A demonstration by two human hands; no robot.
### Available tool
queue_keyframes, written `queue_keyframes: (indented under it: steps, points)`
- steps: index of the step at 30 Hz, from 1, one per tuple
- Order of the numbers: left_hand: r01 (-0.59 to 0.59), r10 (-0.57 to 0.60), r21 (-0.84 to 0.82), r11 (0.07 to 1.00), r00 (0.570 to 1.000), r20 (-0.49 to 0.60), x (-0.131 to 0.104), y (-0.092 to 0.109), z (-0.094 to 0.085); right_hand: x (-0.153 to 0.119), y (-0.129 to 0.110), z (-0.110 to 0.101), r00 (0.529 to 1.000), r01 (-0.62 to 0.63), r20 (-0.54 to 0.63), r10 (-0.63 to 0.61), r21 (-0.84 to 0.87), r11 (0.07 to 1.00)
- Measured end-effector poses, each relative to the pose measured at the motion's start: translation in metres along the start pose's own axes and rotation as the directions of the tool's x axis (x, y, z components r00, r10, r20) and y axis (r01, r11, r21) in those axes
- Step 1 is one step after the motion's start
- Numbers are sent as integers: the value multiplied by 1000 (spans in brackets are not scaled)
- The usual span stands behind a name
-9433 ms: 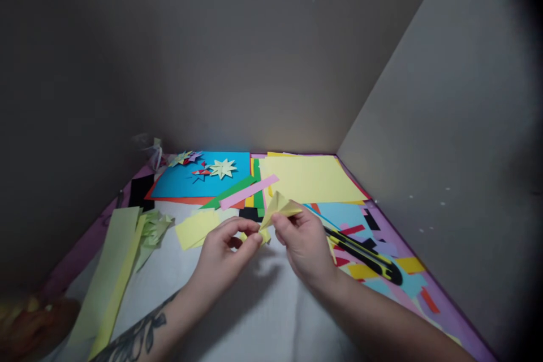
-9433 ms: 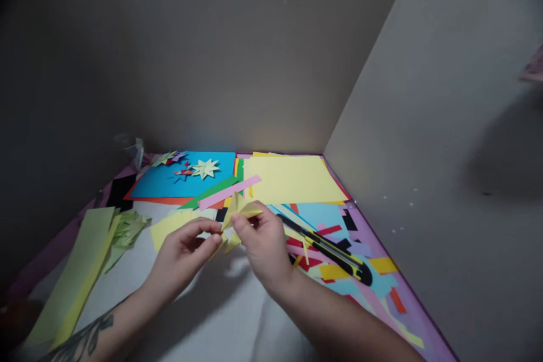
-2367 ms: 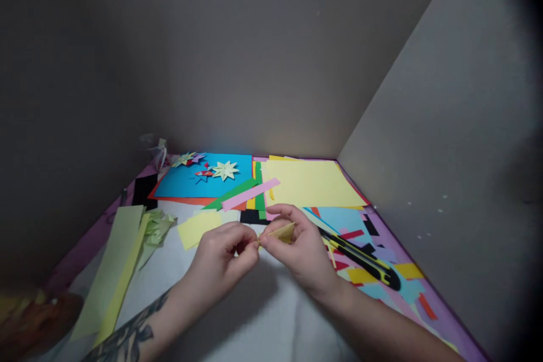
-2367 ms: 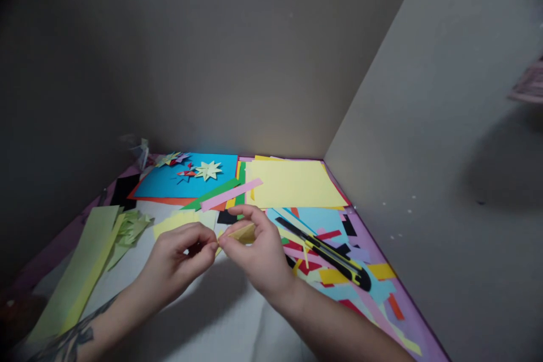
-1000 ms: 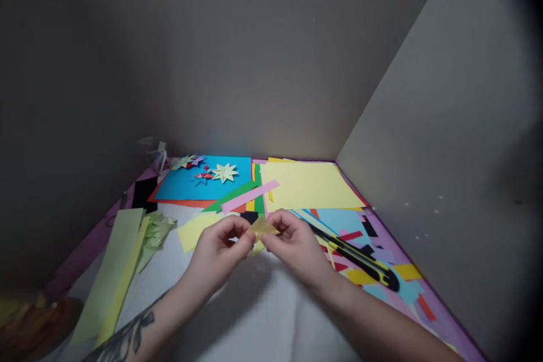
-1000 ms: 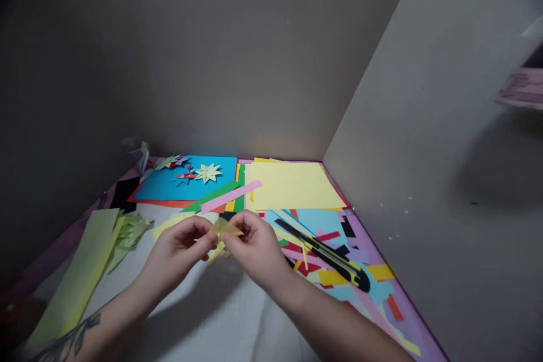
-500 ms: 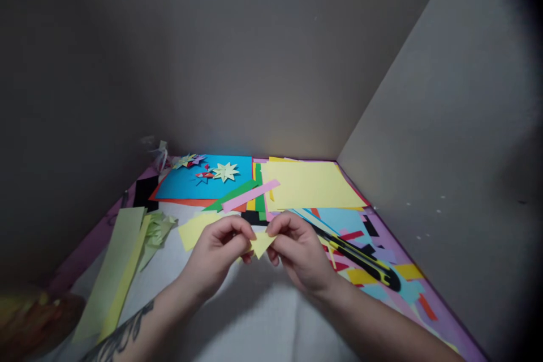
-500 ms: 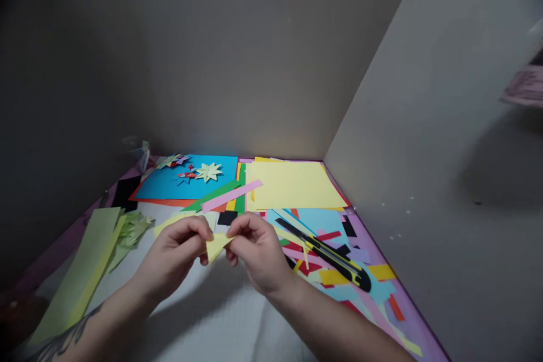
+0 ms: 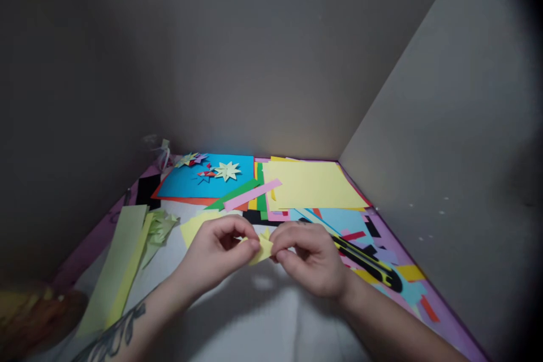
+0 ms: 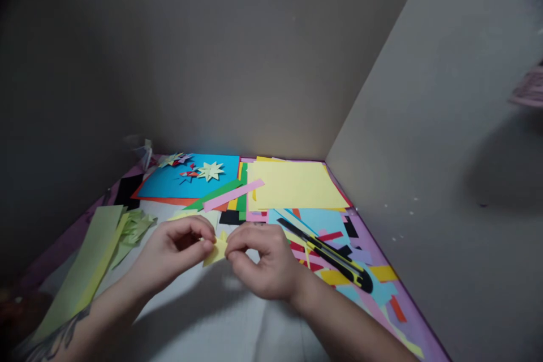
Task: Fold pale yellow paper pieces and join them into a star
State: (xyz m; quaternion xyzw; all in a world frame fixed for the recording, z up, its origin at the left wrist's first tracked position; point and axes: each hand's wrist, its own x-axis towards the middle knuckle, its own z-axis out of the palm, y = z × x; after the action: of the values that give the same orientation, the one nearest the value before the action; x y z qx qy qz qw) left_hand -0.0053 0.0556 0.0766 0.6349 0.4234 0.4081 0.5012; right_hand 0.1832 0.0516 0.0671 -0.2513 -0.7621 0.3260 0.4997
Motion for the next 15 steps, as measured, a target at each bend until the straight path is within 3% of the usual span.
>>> queue_keyframes:
  steps: [7,11,15]
  points:
    - [-17,26,125,992,998,-65,3,-2,-4,3,7,-14,997,-27,66,32,-84,996]
    - [-82,108,196,977,986,-125,4,-8,-7,5,7,-16,996,-87,-38,82,-191,978]
    - [-205,253,330,921,961,-109,0,-15,1,2,6,-1,995,-26,-98,-7,-329,944]
